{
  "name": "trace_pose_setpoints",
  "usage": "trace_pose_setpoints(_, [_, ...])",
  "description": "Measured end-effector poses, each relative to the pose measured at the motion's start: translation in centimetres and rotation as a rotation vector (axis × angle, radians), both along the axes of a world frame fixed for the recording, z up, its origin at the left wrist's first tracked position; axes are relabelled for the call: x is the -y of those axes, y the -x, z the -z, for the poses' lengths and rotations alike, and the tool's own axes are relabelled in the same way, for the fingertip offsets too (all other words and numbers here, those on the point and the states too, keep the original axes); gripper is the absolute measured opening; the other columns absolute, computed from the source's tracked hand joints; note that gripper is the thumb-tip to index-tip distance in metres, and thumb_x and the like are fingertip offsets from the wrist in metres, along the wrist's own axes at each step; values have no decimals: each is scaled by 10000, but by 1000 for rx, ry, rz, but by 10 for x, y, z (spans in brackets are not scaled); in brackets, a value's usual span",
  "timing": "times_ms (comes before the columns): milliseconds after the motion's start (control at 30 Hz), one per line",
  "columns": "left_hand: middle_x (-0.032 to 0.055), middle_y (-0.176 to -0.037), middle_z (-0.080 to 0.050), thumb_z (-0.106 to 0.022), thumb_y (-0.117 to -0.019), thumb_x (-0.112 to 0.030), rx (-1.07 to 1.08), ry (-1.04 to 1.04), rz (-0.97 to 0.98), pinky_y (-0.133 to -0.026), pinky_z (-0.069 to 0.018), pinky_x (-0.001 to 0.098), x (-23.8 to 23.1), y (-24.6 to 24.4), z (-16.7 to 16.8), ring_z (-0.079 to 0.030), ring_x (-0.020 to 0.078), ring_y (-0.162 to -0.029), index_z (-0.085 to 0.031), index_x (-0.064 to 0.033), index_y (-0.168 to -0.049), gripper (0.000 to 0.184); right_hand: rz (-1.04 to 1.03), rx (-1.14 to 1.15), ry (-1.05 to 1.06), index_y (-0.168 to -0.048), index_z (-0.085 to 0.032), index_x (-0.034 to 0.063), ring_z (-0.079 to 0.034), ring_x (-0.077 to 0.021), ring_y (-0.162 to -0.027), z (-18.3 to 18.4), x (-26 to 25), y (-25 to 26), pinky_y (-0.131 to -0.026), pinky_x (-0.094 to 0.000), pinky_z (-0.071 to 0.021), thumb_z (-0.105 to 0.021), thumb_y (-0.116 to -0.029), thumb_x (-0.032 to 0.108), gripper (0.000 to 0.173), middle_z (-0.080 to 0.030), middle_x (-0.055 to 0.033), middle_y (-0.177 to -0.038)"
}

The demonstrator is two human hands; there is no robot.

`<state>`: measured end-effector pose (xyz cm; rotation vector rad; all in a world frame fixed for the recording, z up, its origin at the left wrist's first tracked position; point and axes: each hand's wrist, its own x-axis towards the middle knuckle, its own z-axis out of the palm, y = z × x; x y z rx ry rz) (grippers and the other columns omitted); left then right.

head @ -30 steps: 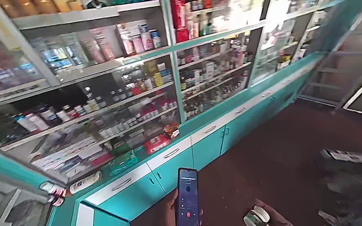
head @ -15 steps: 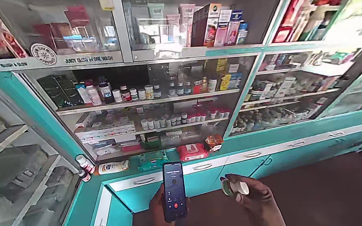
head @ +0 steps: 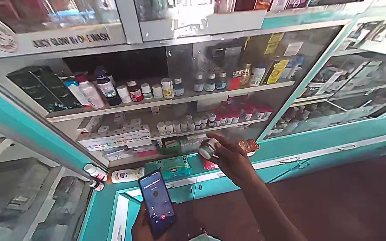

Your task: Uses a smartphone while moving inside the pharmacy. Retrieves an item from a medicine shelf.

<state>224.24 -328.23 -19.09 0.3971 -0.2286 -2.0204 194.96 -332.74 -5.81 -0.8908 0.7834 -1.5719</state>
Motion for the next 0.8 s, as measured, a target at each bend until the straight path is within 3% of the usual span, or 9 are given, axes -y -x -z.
trace_pose_setpoints(200, [129,-1318,-665,-479,-975,-639,41,85,-87,-1003,-511,568,4,-9,13,-635,335,-1219,-670,-226,-1307,563,-139,-90,65,-1330,-591,-47,-707,-230,-1055,-8,49,-4,-895,-387,-613,-476,-1047,51,320,-688,-163,-1207])
trace_pose_setpoints(300, [127,-1280,-685,-459,-976,-647,39,33,-147,-980,-530,562,4,-2,2,-656,330,-1188,-684,-226,-1277,564,-142,-231,177,-1301,-618,-62,-688,-182,-1073,1,68,-4,-951,-341,-576,-519,-1027,33,307,-706,-132,-1187])
trace_pose_setpoints(367, [130,-1273,-688,-462,-981,-633,-4,9,-167,-983,-531,556,6,2,-2,-656,328,-1192,-686,-210,-1267,558,-114,-299,237,-1269,-643,-56,-693,-152,-1051,3,77,-5,-932,-310,-580,-565,-1009,30,286,-719,-106,-1163])
trace_pose_setpoints(467, [128,-1288,-681,-450,-994,-621,6,52,-185,-991,-526,545,17,0,6,-650,322,-1200,-671,-222,-1284,541,-100,-385,351,-1227,-667,-31,-699,-114,-1014,-13,89,-11,-898,-277,-591,-640,-958,20,275,-728,-63,-1143])
trace_pose_setpoints(533, [145,-1287,-677,-412,-1015,-605,27,63,-205,-975,-535,551,27,-3,8,-655,338,-1182,-646,-209,-1300,541,-61,-472,504,-1193,-676,-49,-696,-136,-1033,-32,99,-22,-918,-301,-599,-686,-930,7,269,-712,-91,-1180])
trace_pose_setpoints(600, [159,-1267,-681,-408,-1012,-610,59,68,-213,-926,-555,559,39,-8,3,-667,357,-1152,-641,-209,-1296,543,94,-705,676,-1154,-709,-39,-695,-159,-1088,-57,111,-41,-940,-308,-610,-685,-949,51,225,-694,-126,-1219])
trace_pose_setpoints(667, [147,-1260,-687,-414,-999,-635,81,80,-216,-918,-556,567,49,-16,-2,-669,356,-1148,-647,-232,-1281,544,384,-1086,794,-1122,-763,66,-704,-157,-1069,-84,126,-64,-893,-302,-605,-643,-976,127,198,-707,-104,-1224])
trace_pose_setpoints(733, [145,-1253,-693,-475,-978,-634,68,116,-212,-934,-549,571,57,-28,-3,-669,357,-1151,-664,-241,-1268,524,605,-1365,850,-1132,-750,105,-707,-257,-1040,-103,149,-90,-820,-389,-599,-620,-982,106,198,-699,-126,-1243])
trace_pose_setpoints(800, [157,-1260,-688,-507,-974,-613,39,146,-203,-935,-546,577,62,-42,-3,-663,372,-1161,-664,-227,-1270,511,694,-1506,858,-1156,-732,82,-693,-340,-1035,-112,181,-111,-800,-447,-592,-632,-961,36,224,-673,-170,-1266])
